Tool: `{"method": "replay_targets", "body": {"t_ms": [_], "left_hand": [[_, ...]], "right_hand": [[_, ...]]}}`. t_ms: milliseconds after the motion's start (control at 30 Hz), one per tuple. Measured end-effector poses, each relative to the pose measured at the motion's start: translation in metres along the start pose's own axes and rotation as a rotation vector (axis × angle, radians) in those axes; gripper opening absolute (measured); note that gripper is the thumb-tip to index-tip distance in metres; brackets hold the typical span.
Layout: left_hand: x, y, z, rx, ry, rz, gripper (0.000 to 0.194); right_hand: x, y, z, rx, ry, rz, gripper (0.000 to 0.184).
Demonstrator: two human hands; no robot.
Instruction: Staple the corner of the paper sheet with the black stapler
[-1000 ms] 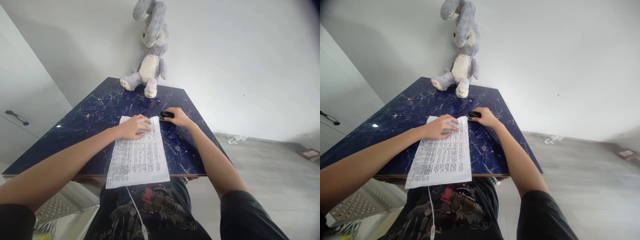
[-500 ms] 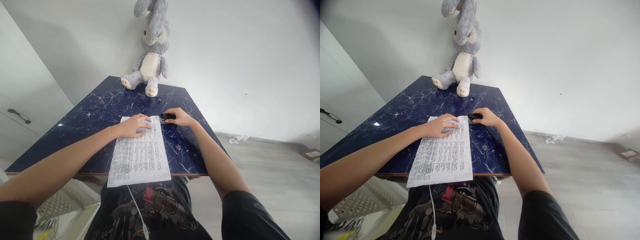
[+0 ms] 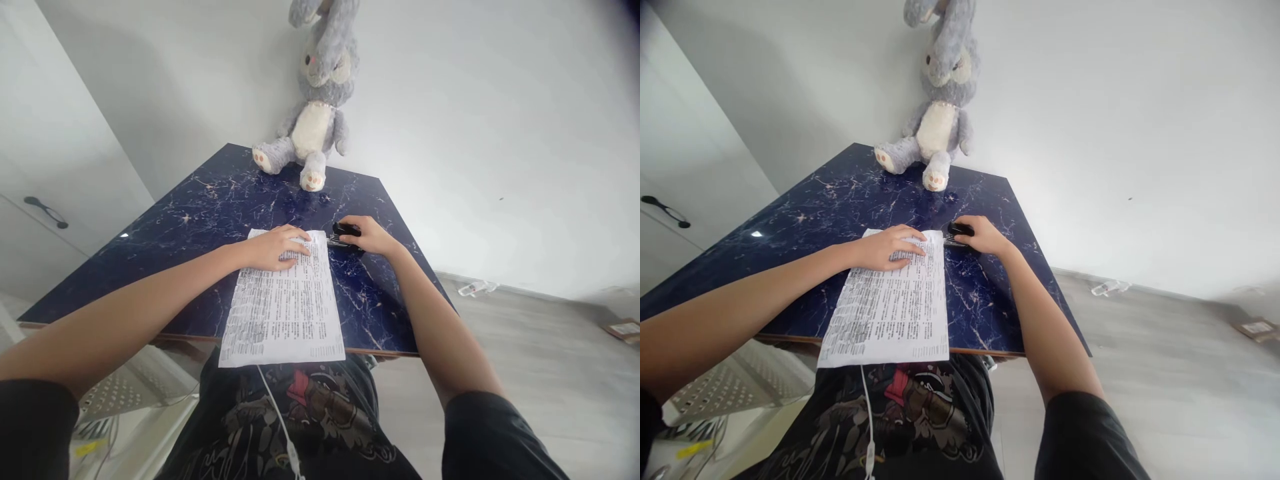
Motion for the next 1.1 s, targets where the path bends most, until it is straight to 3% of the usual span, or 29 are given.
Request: {"method": "replay_targets", "body": {"t_ms": [467,700,833,967,1100], "left_hand": [[0.002,0.001,-0.007,-0.067,0.052,-0.035,0.038],[0.001,0.002,-0.002,-0.035,-0.009,-0.027,0.037],[0.002,0.003,-0.002,-0.037,-0.024,-0.013,0.037],[0.002,0.004,-0.001,-0.042,-0.030,-0.012,0.038],[0.002,0.004,-0.001,-0.025,-0.025,-0.011,0.038]], "right_hand": [[0.003,0.007,0.021,-0.045,-0.085,0.000,0.031],[0.003,0.019,0.024,-0.166,-0.130,0.063,0.027],[0.001,0.028,0.038,-0.359,-0.146,0.111,0.036],[0.003,0.040,0.056,-0.667,-0.069,0.151,0.049],[0.007,0.047,0.065,-0.746,-0.053,0.185,0.043]]}}
Point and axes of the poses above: each hand's wrist, its own x-axis towards the middle knuckle, its own y-axis out of the palm, z = x × y, the point moved 7 cm from there along x, towards the middle knuckle, and after that the axes turned 8 degrees about -x, right-handed, at the moved point
